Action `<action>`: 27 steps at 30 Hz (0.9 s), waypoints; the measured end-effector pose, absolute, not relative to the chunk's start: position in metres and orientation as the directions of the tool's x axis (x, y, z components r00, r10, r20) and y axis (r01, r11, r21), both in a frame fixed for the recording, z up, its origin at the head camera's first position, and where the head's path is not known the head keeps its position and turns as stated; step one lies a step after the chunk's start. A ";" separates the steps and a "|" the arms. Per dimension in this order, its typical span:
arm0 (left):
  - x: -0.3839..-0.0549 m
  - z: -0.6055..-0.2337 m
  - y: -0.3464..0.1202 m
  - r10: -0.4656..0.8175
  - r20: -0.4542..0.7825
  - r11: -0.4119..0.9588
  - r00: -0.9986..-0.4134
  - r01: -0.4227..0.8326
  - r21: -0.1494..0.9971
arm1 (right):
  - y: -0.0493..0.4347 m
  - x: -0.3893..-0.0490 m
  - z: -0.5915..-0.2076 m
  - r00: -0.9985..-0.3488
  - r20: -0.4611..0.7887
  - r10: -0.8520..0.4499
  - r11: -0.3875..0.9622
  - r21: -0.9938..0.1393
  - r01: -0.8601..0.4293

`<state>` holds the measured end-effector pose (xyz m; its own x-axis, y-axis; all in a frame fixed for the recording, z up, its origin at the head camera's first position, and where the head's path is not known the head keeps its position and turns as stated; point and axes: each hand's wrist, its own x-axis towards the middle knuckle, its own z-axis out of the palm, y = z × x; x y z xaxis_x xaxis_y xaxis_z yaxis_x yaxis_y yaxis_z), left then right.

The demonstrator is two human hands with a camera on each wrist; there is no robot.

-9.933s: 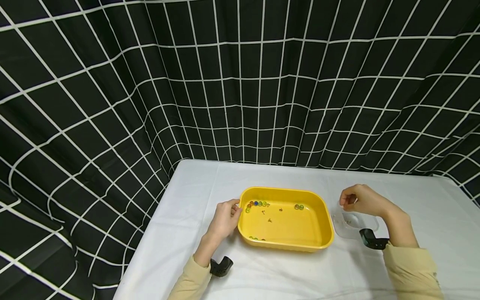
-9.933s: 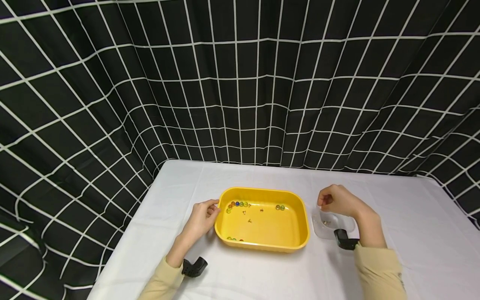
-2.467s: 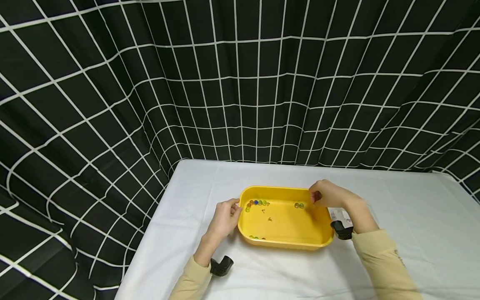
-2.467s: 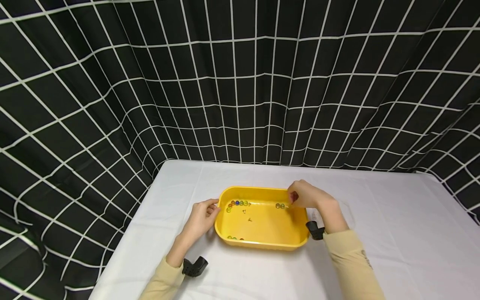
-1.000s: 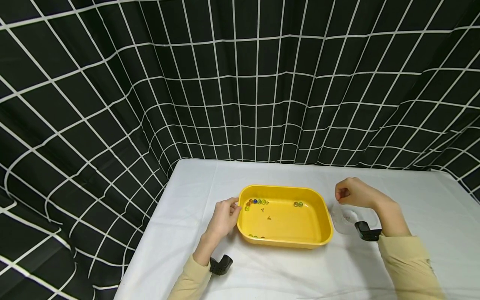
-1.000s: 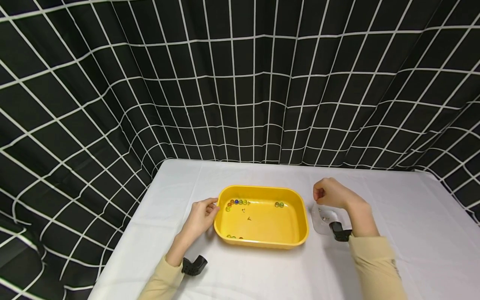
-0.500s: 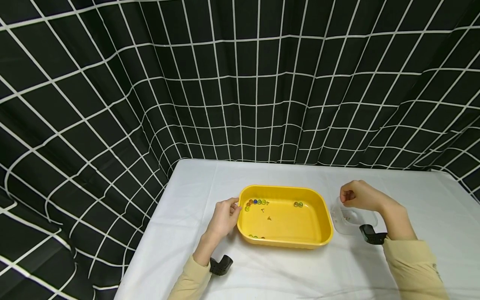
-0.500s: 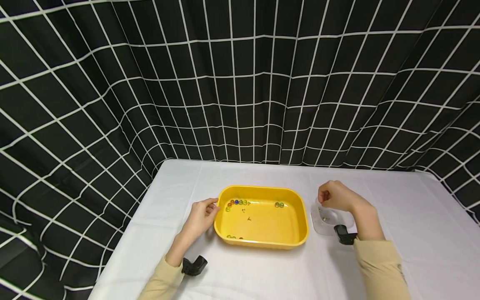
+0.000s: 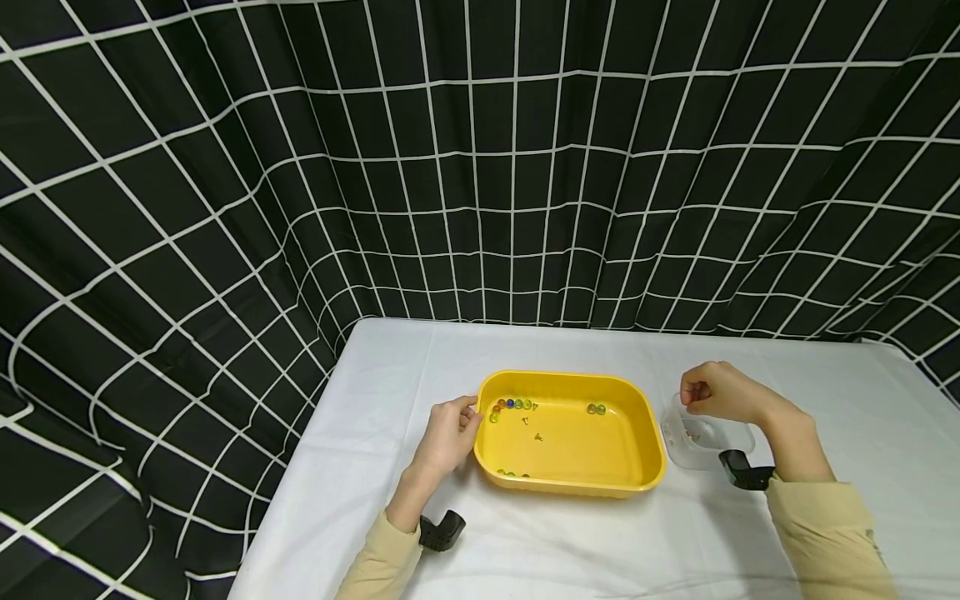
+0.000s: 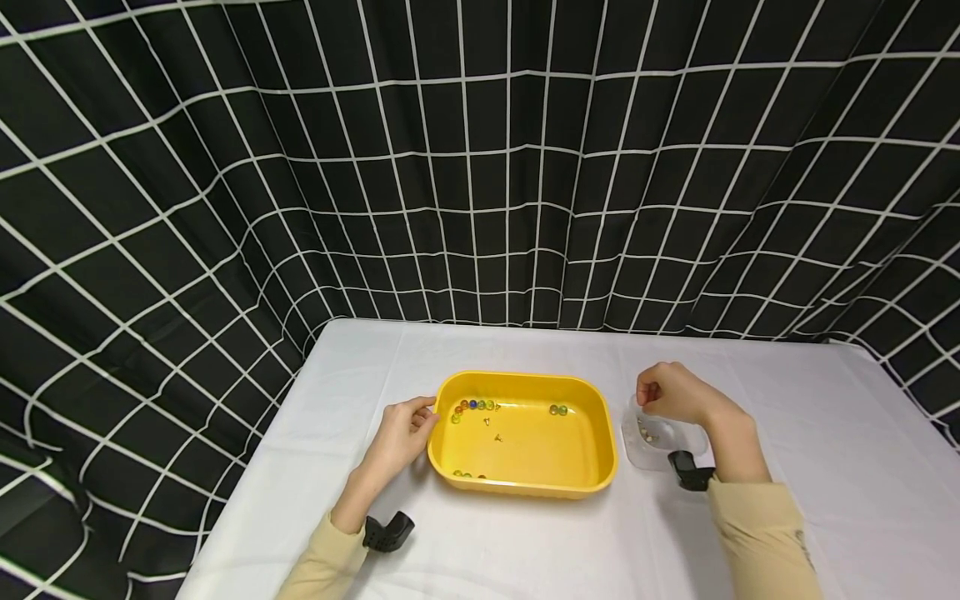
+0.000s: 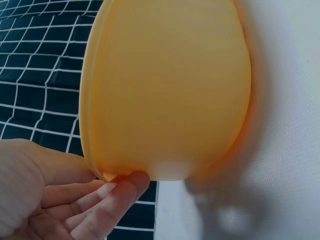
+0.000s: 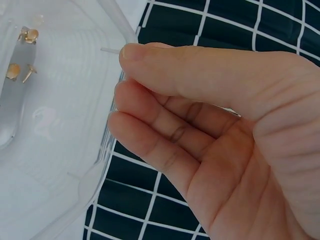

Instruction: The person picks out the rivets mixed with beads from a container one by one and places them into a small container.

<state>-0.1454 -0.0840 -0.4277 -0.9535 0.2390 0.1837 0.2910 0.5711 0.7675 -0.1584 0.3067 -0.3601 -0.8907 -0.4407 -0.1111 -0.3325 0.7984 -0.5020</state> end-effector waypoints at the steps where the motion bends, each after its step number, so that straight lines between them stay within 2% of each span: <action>1: -0.146 -0.428 -0.084 0.240 0.188 0.570 -0.953 0.295 0.767 | 0.306 -0.158 -0.360 -0.891 -0.109 -0.441 0.799 -0.500 -0.334; 10: -0.147 -0.429 -0.085 0.246 0.199 0.570 -0.949 0.307 0.762 | 0.295 -0.160 -0.356 -0.874 -0.059 -0.482 0.769 -0.507 -0.389; 19: -0.147 -0.429 -0.084 0.244 0.194 0.572 -0.950 0.302 0.762 | 0.274 -0.168 -0.351 -0.875 -0.106 -0.472 0.771 -0.532 -0.351; 27: -0.147 -0.429 -0.085 0.243 0.201 0.573 -0.949 0.308 0.760 | 0.255 -0.175 -0.353 -0.851 -0.085 -0.518 0.740 -0.543 -0.396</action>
